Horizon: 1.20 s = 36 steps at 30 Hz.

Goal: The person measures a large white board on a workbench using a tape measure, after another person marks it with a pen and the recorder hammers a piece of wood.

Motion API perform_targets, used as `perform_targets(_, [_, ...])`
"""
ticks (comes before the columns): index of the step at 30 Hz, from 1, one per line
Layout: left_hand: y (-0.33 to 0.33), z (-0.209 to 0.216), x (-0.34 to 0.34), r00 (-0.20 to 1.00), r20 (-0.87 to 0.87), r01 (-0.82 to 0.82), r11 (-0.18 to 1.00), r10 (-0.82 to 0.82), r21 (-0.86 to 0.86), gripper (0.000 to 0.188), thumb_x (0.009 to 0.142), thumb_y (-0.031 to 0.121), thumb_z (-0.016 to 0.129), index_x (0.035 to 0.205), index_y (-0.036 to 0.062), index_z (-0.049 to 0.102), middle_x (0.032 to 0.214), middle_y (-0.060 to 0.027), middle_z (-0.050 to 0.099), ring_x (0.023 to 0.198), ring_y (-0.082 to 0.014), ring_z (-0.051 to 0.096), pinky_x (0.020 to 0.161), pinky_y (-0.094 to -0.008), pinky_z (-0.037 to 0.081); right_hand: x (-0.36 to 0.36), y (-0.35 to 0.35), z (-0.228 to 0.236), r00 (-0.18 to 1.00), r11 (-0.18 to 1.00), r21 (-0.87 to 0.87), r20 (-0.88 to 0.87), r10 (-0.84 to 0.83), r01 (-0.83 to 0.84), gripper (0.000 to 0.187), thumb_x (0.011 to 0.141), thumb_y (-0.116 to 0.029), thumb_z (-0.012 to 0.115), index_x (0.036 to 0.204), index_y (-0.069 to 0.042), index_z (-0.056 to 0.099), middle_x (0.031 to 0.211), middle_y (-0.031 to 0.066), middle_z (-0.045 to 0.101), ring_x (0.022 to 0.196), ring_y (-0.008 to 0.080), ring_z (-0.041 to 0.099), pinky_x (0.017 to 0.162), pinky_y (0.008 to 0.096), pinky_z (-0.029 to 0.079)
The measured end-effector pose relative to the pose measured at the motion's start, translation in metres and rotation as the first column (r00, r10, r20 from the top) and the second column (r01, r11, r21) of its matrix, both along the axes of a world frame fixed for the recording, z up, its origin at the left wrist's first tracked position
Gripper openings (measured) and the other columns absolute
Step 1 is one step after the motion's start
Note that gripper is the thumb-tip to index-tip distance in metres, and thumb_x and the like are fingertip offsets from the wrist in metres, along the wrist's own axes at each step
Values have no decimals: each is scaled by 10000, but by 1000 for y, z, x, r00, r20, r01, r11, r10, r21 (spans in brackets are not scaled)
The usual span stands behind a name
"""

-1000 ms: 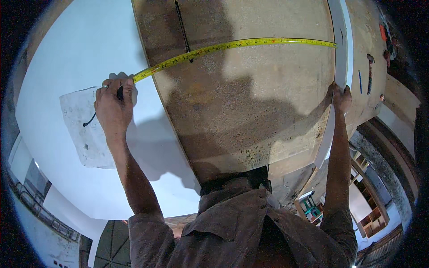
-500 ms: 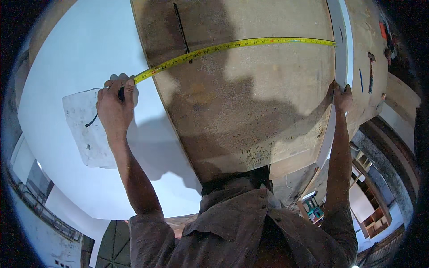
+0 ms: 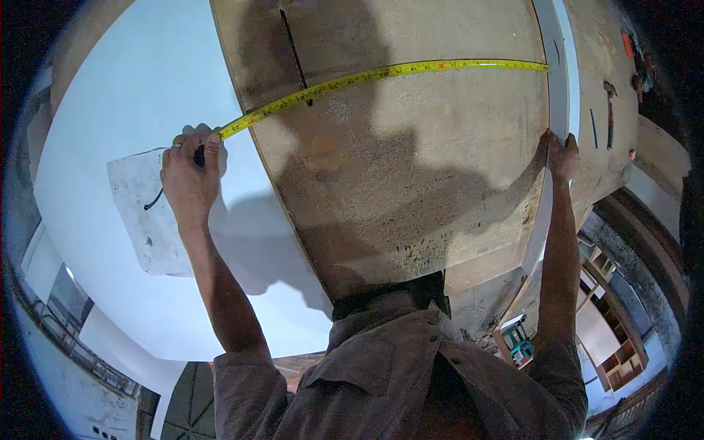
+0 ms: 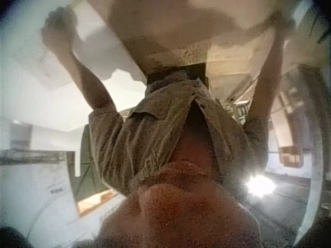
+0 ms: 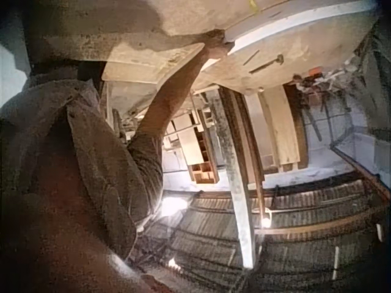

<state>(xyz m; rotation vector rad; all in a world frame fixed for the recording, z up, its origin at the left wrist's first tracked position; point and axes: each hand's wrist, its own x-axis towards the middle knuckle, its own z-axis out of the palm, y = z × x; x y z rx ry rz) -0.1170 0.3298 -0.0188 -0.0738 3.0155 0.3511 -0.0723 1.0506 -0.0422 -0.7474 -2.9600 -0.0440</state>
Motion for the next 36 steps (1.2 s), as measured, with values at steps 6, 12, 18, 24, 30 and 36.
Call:
perform_targets(6, [0, 3, -1, 1000, 12, 13, 1000, -14, 9, 385, 985, 432, 596, 1047, 74, 724, 1013, -151, 684, 947, -381, 632, 827, -504, 508, 0, 7, 2, 997, 997, 80, 78, -10, 4, 537, 837, -543, 722, 1155, -115, 657, 982, 193, 736, 903, 432, 713, 757, 515, 562])
perform_targets(12, [2, 1, 3, 998, -54, -17, 1000, 16, -6, 374, 973, 439, 602, 1024, 92, 732, 993, -128, 690, 933, -371, 638, 801, -494, 522, 0, -6, 6, 991, 998, 38, 118, -58, 53, 573, 846, -557, 690, 1234, -142, 613, 1037, 203, 731, 935, 436, 707, 784, 542, 558])
perform_targets(18, [2, -3, 6, 989, -143, 47, 999, -49, -15, 338, 959, 404, 616, 904, 80, 696, 918, -113, 673, 870, -377, 628, 755, -496, 517, 1, -2, 16, 979, 1000, -7, 201, -28, 30, 648, 846, -563, 680, 1334, -167, 524, 1072, 226, 720, 977, 460, 691, 827, 558, 542])
perform_targets(24, [6, -3, 9, 980, -196, 42, 999, -37, 23, 296, 942, 364, 626, 889, 81, 695, 901, -105, 670, 837, -367, 629, 746, -490, 516, 5, 3, 22, 969, 992, -95, 223, 103, -84, 618, 848, -538, 692, 1240, -110, 481, 976, 279, 706, 907, 482, 693, 766, 559, 555])
perform_targets(30, [0, -16, 12, 975, -224, -8, 999, 0, -31, 254, 934, 324, 620, 940, 96, 733, 940, -109, 692, 862, -372, 643, 789, -488, 526, 0, 20, 18, 935, 969, -146, 268, 230, -197, 735, 814, -526, 746, 1223, -3, 430, 973, 302, 695, 909, 492, 686, 765, 565, 551])
perform_targets(36, [4, -9, 20, 969, -246, 8, 1000, -1, 28, 281, 952, 337, 587, 902, 85, 702, 920, -140, 672, 865, -398, 621, 823, -498, 498, 1, 9, 21, 927, 965, -138, 278, 252, -221, 757, 791, -494, 777, 1223, -5, 393, 974, 313, 689, 907, 484, 693, 770, 550, 567])
